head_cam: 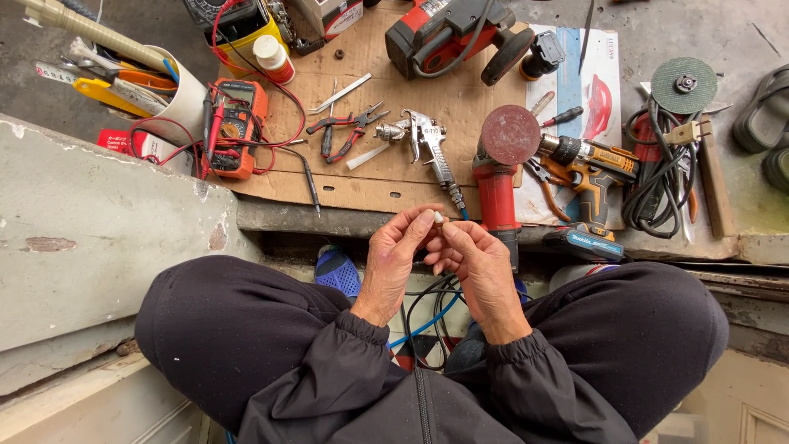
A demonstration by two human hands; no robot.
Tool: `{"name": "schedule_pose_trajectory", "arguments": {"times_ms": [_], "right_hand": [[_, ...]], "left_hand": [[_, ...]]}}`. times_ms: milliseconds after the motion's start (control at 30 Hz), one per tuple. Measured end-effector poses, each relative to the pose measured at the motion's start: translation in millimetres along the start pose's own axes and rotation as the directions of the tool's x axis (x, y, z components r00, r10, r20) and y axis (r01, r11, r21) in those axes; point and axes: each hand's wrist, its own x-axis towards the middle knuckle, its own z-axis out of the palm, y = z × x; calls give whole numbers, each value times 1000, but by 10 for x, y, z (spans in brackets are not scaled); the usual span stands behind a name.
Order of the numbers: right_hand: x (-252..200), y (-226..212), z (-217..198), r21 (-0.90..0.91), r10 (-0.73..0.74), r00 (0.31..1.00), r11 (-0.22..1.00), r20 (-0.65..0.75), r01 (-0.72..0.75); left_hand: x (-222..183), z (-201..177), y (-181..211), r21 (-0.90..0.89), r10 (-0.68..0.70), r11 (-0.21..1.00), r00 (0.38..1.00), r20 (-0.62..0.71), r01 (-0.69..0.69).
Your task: Shaping and smoothing a small metal component using a handheld angle grinder with a sanding disc.
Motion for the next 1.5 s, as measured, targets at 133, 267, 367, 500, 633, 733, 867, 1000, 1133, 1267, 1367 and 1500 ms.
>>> {"name": "schedule_pose_trajectory", "arguments": {"times_ms": [133,267,367,500,633,733,867,1000,1133,1267,1367,1500], "right_hand": [[-10,-17,22,-1,8,1000,1000,-28,-8],[4,-7,18,6,18,998,1000,-57,-18],[33,17,-34,3,18,997,1000,-74,-18],[50,-49,-108,17,16,993,1000,-120,-14],[169,-99,-260,-120,-114,915,990,-387,72],[359,59,-503,-345,-293,804,931,-518,117],[507,148,-565,-539,-412,751,837,-516,89],[588,210,-667,-528,-393,754,846,-526,73],[601,234,-702,-525,-379,761,849,-527,60],[627,275,-733,-532,-399,759,843,-515,82],[600,266,-713,-526,-396,758,846,-518,83],[591,255,-687,-531,-406,759,842,-508,95]], "left_hand": [[-25,30,12,13,-4,1000,999,-32,5],[-38,69,47,42,-16,999,998,-56,19],[26,72,-35,59,-35,998,998,-54,38],[220,191,-111,99,-76,992,995,-62,82],[809,322,-299,366,102,928,993,-63,-72],[1348,461,-321,561,258,799,966,5,-217],[2025,531,-362,728,343,605,931,128,-323],[2500,326,-758,760,249,617,967,58,-204],[2205,450,-733,626,209,772,973,-95,-105],[2026,360,-869,443,64,897,986,-157,13],[1737,420,-756,451,-40,890,996,-76,70],[1664,-34,-632,525,104,851,986,-132,-20]]}}
